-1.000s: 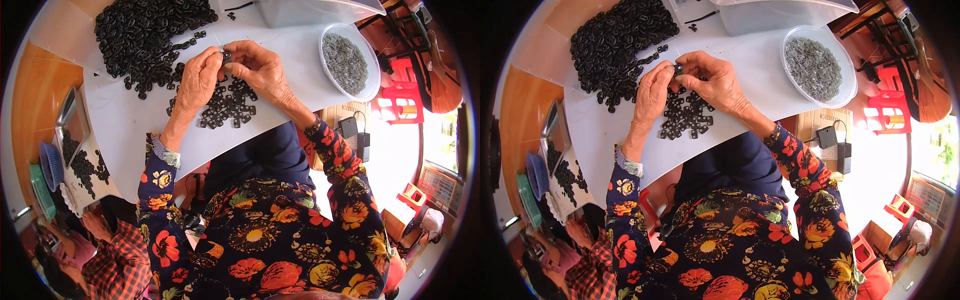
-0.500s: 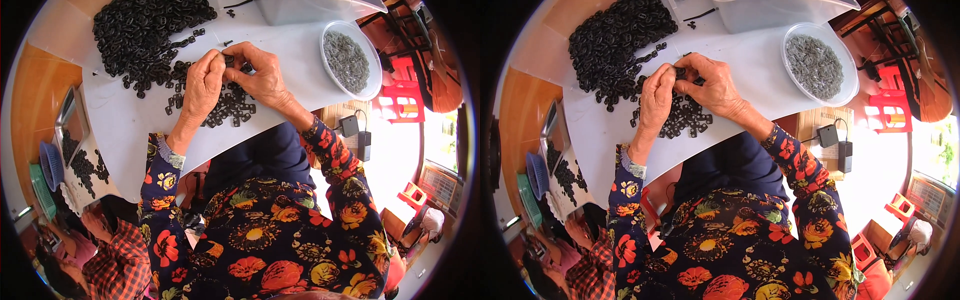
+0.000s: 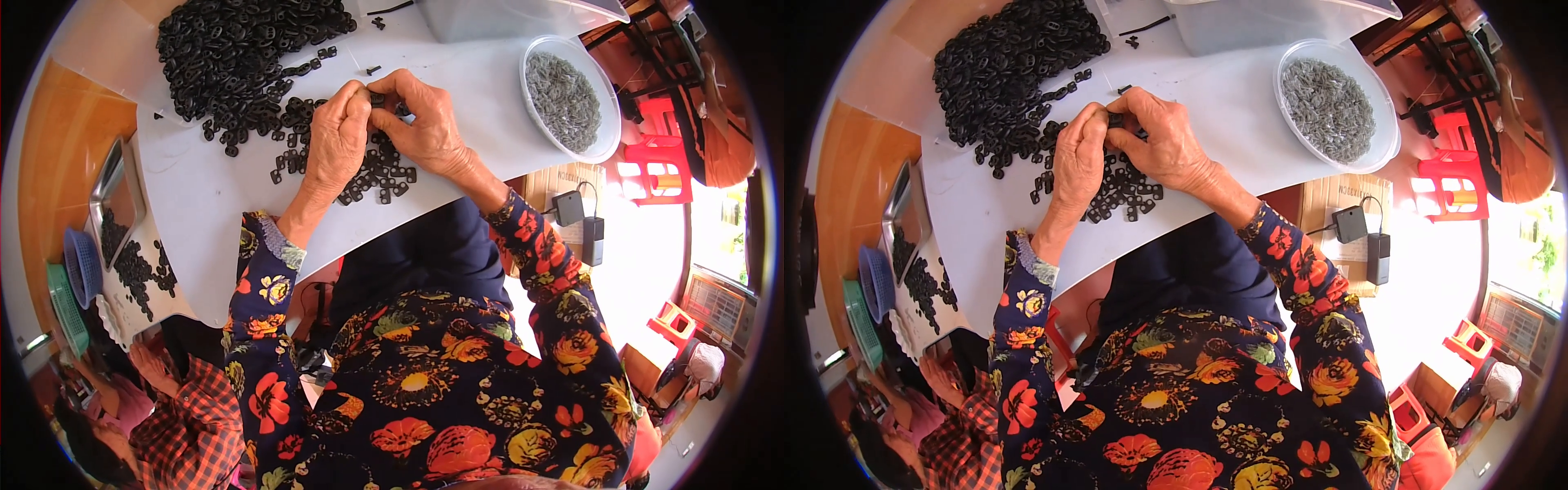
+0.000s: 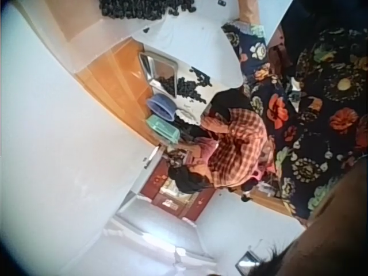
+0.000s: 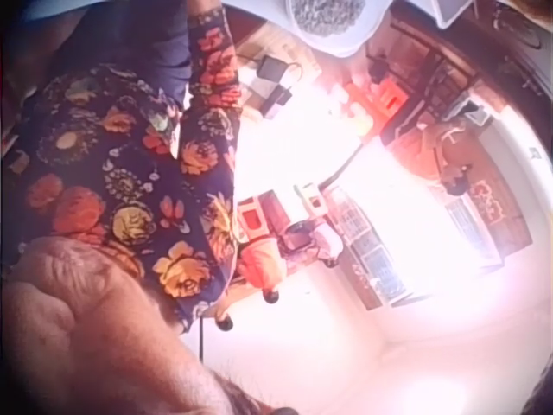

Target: The person assembles small plastic components by hand, picking up plastic pieces and pins from the table and fitting them together.

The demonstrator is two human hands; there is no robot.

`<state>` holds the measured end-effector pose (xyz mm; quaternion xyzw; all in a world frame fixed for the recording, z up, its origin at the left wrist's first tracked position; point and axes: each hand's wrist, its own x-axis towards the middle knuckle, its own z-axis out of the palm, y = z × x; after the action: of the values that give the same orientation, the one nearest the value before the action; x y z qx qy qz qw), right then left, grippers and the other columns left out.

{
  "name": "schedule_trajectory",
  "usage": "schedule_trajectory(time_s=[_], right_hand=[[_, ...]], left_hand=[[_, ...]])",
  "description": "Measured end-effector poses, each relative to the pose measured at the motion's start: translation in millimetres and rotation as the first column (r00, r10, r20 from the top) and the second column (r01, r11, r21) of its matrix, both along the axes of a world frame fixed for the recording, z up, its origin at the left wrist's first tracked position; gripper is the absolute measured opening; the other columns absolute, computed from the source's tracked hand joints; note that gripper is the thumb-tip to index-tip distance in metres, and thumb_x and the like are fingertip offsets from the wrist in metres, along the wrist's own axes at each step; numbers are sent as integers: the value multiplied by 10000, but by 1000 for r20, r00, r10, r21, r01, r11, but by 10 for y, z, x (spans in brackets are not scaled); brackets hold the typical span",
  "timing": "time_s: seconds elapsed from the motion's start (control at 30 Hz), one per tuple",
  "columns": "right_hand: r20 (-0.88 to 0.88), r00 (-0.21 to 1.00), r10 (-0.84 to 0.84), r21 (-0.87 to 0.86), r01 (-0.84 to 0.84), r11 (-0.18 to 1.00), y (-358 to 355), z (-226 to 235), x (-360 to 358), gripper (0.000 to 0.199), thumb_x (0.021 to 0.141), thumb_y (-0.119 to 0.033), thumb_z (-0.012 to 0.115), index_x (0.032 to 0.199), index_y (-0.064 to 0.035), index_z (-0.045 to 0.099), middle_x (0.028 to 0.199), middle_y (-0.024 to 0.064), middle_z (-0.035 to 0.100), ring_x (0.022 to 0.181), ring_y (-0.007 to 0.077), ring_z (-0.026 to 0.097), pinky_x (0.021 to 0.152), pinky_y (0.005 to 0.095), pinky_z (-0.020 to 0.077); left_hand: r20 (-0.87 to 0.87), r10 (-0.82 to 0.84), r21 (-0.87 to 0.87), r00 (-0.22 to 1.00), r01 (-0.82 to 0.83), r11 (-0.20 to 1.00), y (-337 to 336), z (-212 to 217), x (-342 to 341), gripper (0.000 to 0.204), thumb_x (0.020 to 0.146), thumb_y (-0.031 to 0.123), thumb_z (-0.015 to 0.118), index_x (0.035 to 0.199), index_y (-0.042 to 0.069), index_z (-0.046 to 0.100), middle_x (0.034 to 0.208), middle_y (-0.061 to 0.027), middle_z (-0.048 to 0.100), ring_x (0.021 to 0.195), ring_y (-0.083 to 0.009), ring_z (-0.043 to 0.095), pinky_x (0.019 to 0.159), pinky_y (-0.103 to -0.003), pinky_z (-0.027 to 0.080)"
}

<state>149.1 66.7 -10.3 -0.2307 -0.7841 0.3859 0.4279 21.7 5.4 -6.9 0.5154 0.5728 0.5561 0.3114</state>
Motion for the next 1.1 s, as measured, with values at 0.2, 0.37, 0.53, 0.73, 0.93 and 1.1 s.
schedule_trajectory(time_s=[0.2,0.37,0.53,0.73,0.93,1.1], right_hand=[[9,1000,-14,31,14,999,-30,15,-2,221,740,20,697,923,13,573,744,106,635,657,177,647,612,278,508],[-22,1000,13,4,-13,1000,-14,-6,22,181,761,26,683,904,18,574,726,81,647,660,142,647,611,273,511],[-57,998,38,-16,-39,999,1,39,7,185,762,14,692,915,26,589,710,61,643,635,106,616,600,251,493],[-68,997,31,18,-30,999,6,65,-8,201,738,-12,722,900,16,606,699,63,638,619,116,601,585,251,484],[-78,997,2,16,-1,1000,-7,52,16,211,729,-35,740,894,5,616,696,71,641,610,139,619,571,267,493],[-96,990,-103,335,130,933,287,552,115,175,742,-47,731,889,-23,639,711,77,644,618,140,629,567,270,493]], left_hand=[[-31,-15,57,999,17,998,16,-59,-27,232,929,158,434,754,6,439,587,-27,389,556,-90,358,499,-272,356],[4,-35,23,999,34,999,-4,-2,-1,222,920,144,428,750,1,427,586,-36,391,553,-100,366,501,-278,363],[60,-19,4,998,19,1000,-10,51,6,243,945,154,417,753,5,407,583,-28,351,557,-83,349,494,-273,349],[-39,-14,4,999,14,1000,-42,72,-40,263,956,178,423,759,5,414,580,-22,358,561,-82,343,496,-270,337],[-28,-49,-51,998,48,998,-53,118,-27,361,979,286,406,759,4,453,593,-28,443,574,-101,399,545,-270,368],[42,-55,45,998,53,998,-153,83,-100,462,990,369,382,717,9,476,651,-36,508,625,-109,458,618,-261,390]])
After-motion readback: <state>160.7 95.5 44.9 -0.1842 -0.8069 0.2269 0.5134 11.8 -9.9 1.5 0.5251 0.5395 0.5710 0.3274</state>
